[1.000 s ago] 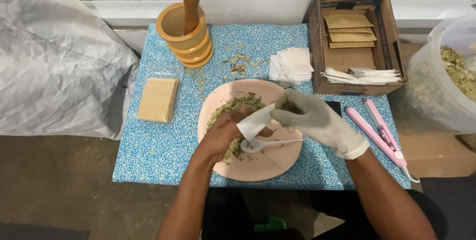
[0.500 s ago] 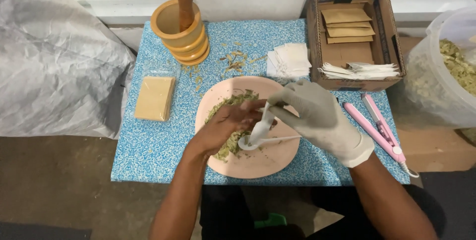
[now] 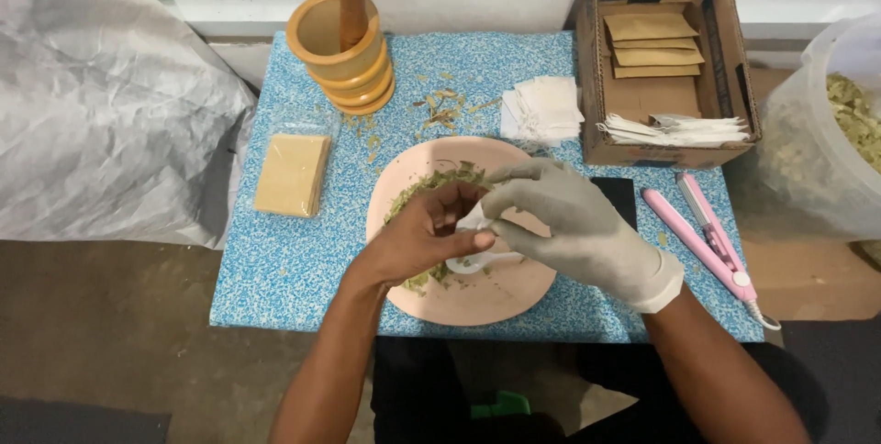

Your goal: Filling small tea bags with loose tea leaves and sealing them using a hand-held heat sealer.

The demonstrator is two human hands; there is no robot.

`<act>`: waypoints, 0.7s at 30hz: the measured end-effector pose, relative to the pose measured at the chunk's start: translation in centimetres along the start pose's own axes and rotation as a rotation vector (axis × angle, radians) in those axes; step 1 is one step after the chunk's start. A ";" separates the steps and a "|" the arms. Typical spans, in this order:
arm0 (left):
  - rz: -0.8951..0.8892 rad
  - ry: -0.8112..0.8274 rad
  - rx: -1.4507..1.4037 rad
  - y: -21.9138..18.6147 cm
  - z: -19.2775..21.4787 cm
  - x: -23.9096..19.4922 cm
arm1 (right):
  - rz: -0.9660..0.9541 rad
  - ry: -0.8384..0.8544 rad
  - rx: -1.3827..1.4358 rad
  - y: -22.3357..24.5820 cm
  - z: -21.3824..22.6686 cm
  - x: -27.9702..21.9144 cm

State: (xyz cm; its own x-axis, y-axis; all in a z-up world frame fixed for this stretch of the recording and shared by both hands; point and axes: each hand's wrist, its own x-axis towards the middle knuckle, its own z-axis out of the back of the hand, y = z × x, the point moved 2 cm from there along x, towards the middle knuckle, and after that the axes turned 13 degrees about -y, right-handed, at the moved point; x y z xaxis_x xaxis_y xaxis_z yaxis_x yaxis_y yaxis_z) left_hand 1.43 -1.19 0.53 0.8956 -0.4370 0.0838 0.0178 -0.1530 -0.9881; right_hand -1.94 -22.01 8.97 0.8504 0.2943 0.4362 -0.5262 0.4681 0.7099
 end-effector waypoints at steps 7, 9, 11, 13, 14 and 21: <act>0.060 0.106 -0.039 1.3 0.6 -0.7 | 0.198 -0.001 -0.014 -2.5 -1.2 -1.2; 0.047 0.135 -0.023 2.1 1.3 -0.8 | 0.213 -0.003 0.013 -1.9 -1.4 -1.1; 0.042 0.131 0.011 2.6 1.9 -1.1 | 0.190 -0.024 0.093 -1.2 -1.5 -1.0; 0.012 0.133 0.044 2.3 2.4 -1.2 | 0.224 -0.031 0.063 -1.5 -1.7 -1.2; -0.017 0.137 0.078 2.0 2.7 -1.3 | 0.258 -0.041 0.031 -1.6 -1.9 -1.2; -0.062 0.067 0.120 2.0 2.7 -2.0 | 0.220 -0.058 -0.042 -2.9 -2.2 -2.2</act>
State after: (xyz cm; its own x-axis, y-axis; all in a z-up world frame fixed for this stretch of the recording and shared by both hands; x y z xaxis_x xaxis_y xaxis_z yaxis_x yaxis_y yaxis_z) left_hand 0.88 1.77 -1.99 0.8594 -0.4888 0.1500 0.1290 -0.0766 -0.9887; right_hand -2.27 -22.14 4.74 0.7131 0.3450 0.6103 -0.6979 0.4324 0.5710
